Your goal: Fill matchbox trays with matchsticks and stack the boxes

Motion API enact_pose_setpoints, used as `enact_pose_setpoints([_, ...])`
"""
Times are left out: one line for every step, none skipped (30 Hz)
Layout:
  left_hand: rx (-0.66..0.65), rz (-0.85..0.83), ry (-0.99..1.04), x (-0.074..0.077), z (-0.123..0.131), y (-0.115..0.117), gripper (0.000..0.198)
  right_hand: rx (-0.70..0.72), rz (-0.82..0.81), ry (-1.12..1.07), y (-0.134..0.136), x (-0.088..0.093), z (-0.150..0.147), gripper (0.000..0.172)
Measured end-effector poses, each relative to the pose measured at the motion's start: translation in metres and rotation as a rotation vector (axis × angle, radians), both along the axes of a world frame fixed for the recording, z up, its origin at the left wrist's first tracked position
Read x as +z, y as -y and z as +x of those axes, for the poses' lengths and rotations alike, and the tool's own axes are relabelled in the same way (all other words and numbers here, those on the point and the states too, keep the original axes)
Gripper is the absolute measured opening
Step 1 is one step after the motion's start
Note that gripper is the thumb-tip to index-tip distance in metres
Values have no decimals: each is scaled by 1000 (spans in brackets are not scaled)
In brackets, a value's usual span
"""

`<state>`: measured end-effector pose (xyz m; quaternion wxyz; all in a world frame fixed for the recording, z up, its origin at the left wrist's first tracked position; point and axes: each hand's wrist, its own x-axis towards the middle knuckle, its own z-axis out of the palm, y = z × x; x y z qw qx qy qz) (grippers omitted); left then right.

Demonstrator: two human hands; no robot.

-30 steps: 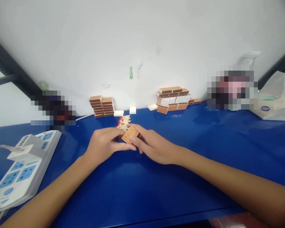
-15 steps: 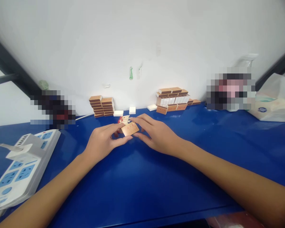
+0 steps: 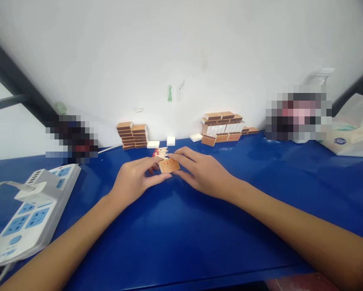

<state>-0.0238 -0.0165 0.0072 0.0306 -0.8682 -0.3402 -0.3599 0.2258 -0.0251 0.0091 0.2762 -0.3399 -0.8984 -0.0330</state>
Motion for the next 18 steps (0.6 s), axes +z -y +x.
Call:
enact_pose_setpoints([5, -7, 4, 0, 0, 0, 45, -4, 9, -1, 0, 0, 0, 38])
enact_pose_setpoints([11, -17, 8, 0, 0, 0, 45, -7, 19, -3, 0, 0, 0, 36])
enact_pose_setpoints([18, -29, 13, 0, 0, 0, 46, -10, 29, -3, -1, 0, 0, 35])
enact_pose_setpoints([25, -42, 19, 0, -1, -1, 46, -15, 41, -1, -1, -1, 1, 35])
enact_pose_setpoints([31, -56, 26, 0, -1, -1, 47, -23, 55, 3, 0, -1, 0, 35])
enact_pose_setpoints([37, -70, 33, -1, -2, -2, 48, -37, 68, 8, 0, -2, 0, 36])
enact_pose_setpoints([45, -83, 40, -1, -3, -3, 49, -55, 81, 12, 0, -2, 0, 36])
enact_pose_setpoints([54, -92, 45, -2, -3, -3, 49, -77, 94, 12, -1, -3, 0, 37])
enact_pose_setpoints([65, -96, 48, -2, -3, -3, 49, -100, 105, 8, -1, -3, 0, 37])
enact_pose_setpoints([79, -97, 48, -2, -3, -3, 46, -125, 113, 3, -2, -4, 1, 37])
enact_pose_setpoints([92, -93, 47, -2, -3, -3, 43, -151, 117, -1, -3, -4, 1, 37])
enact_pose_setpoints([104, -86, 46, -2, -2, -3, 39, -174, 119, -3, -4, -5, 3, 37])
enact_pose_setpoints([112, -77, 45, -1, -1, -2, 35, -198, 117, -3, -6, -5, 4, 37])
enact_pose_setpoints([116, -68, 42, -1, -1, -1, 31, -220, 109, 1, -9, -6, 6, 36])
enact_pose_setpoints([117, -62, 35, 0, 0, -1, 27, -242, 95, 8, -12, -7, 8, 36])
enact_pose_setpoints([113, -60, 21, 0, 1, 0, 23, -265, 74, 11, -16, -7, 11, 36])
enact_pose_setpoints([106, -67, 2, 0, 1, 1, 20, -288, 48, 10, -21, -8, 13, 36])
enact_pose_setpoints([100, -81, -21, 0, 2, 1, 18, -309, 21, 3, -25, -8, 16, 36])
